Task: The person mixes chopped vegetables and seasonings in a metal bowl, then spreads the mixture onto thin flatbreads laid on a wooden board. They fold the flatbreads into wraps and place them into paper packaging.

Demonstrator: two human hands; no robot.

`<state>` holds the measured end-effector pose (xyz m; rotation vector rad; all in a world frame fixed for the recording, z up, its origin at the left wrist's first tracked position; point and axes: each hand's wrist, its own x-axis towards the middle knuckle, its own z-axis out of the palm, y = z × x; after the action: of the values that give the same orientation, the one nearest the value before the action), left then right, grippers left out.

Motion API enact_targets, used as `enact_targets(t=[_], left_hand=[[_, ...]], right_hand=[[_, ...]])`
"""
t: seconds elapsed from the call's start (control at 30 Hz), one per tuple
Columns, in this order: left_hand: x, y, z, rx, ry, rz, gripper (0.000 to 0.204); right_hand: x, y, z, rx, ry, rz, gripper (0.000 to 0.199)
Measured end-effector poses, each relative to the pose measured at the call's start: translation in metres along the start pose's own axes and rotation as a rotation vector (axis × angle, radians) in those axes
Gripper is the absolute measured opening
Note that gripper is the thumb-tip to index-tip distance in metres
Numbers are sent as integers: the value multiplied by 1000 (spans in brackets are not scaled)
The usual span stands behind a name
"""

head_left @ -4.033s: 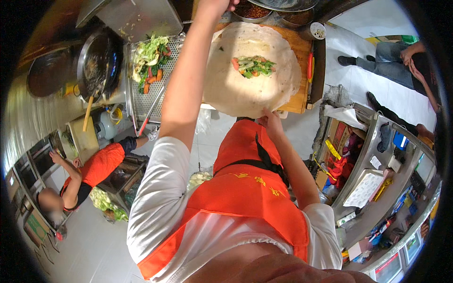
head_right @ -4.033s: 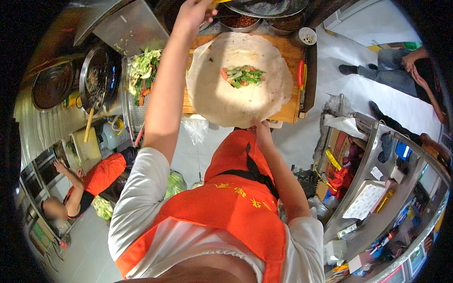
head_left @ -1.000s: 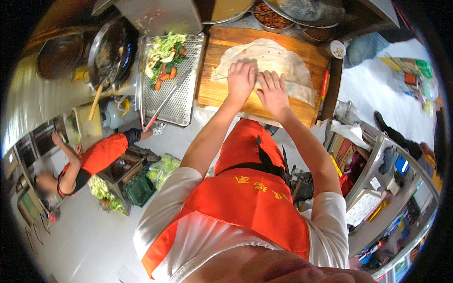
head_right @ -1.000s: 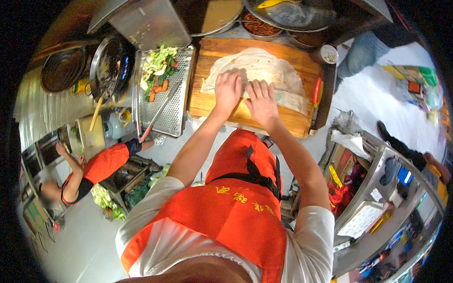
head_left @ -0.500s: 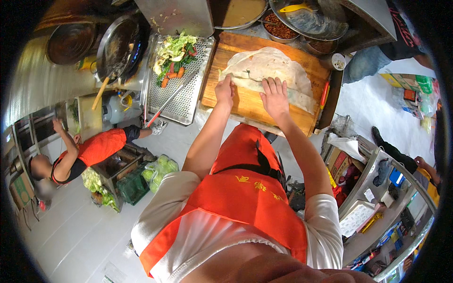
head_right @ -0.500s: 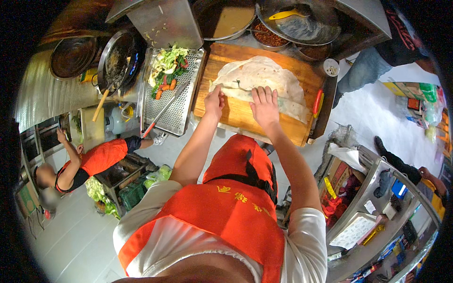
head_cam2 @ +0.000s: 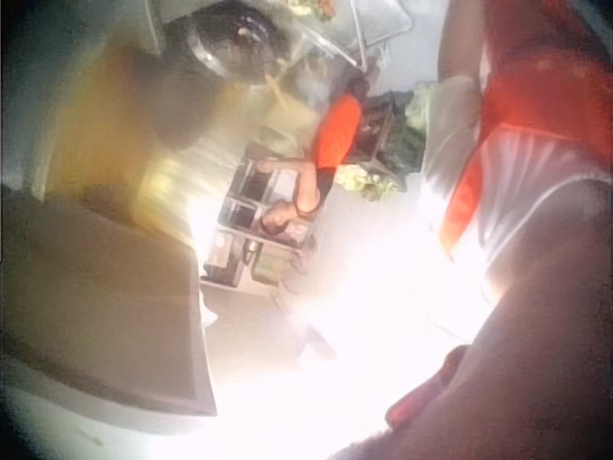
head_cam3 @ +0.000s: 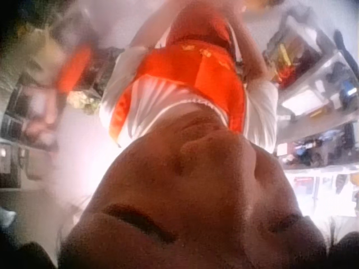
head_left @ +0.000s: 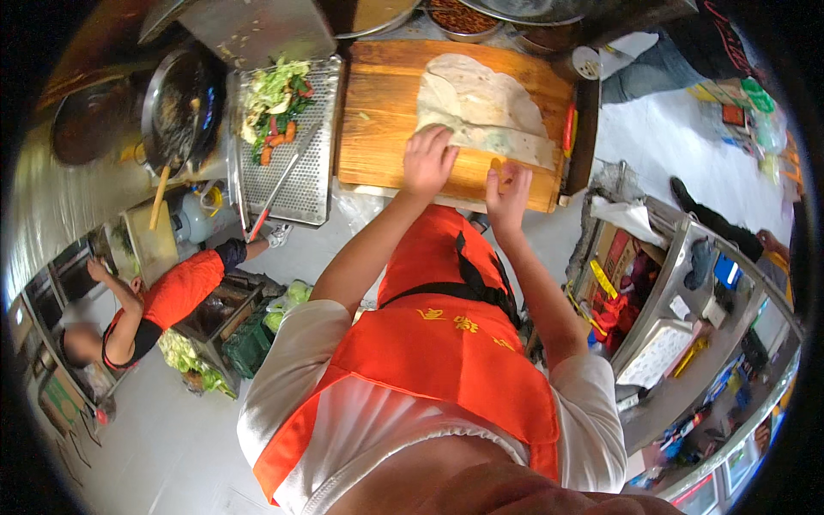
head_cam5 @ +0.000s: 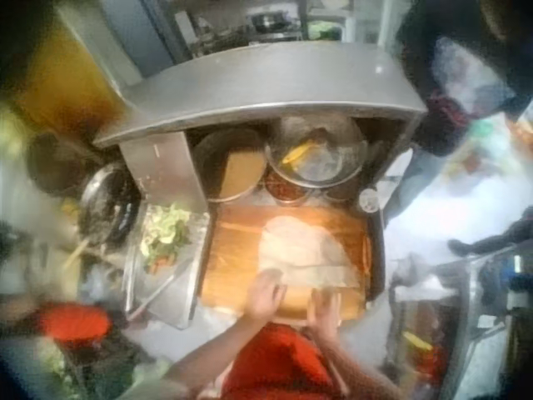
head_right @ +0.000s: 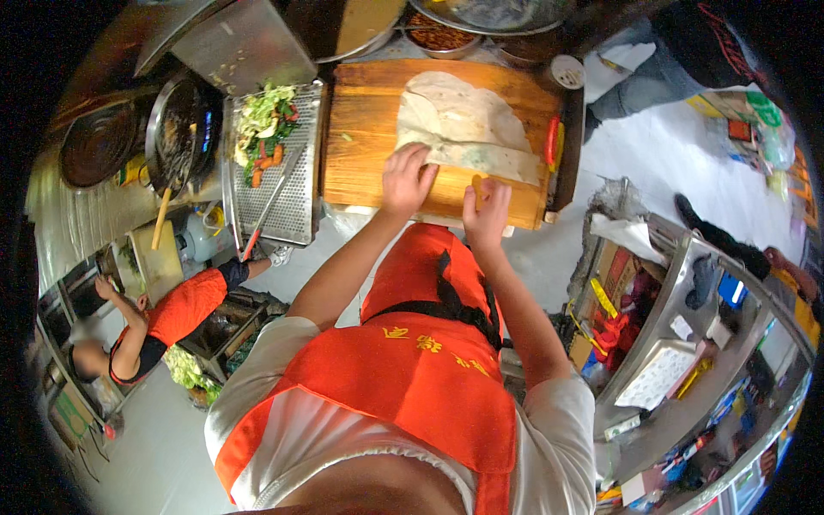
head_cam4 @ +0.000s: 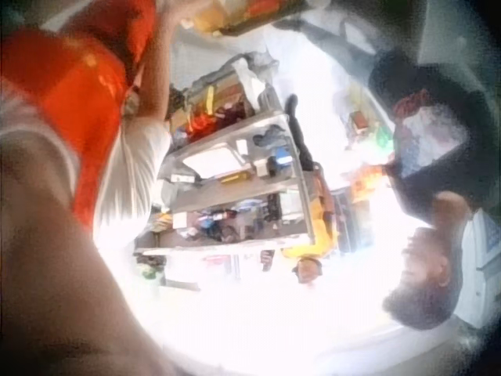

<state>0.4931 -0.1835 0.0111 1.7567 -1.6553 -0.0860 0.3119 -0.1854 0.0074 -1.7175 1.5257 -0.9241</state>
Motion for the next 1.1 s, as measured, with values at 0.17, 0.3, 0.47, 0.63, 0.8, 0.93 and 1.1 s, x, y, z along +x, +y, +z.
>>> enact_targets(t=[0.17,0.3,0.47,0.63,0.8,0.93,1.1], left_hand=[[-4,-7,4,50,-45,34,22],[-6,-11,4,97,-81,97,22],[-5,-15,2,93,-84,90,21],[0,-14,-3,33,-158,48,41],[12,-28,-3,52,-246,243,48],[20,-39,-10,78,-368,296,41],[36,-44,-18,37,-478,340,37]], right_hand=[[20,18,3,925,324,989,23],[42,29,23,876,430,951,16],[52,-14,37,250,467,116,10],[50,-12,32,-318,-198,-476,23],[69,0,26,-381,-358,-670,44],[91,-6,27,-469,-407,-823,50],[90,2,27,-381,-593,-637,38]])
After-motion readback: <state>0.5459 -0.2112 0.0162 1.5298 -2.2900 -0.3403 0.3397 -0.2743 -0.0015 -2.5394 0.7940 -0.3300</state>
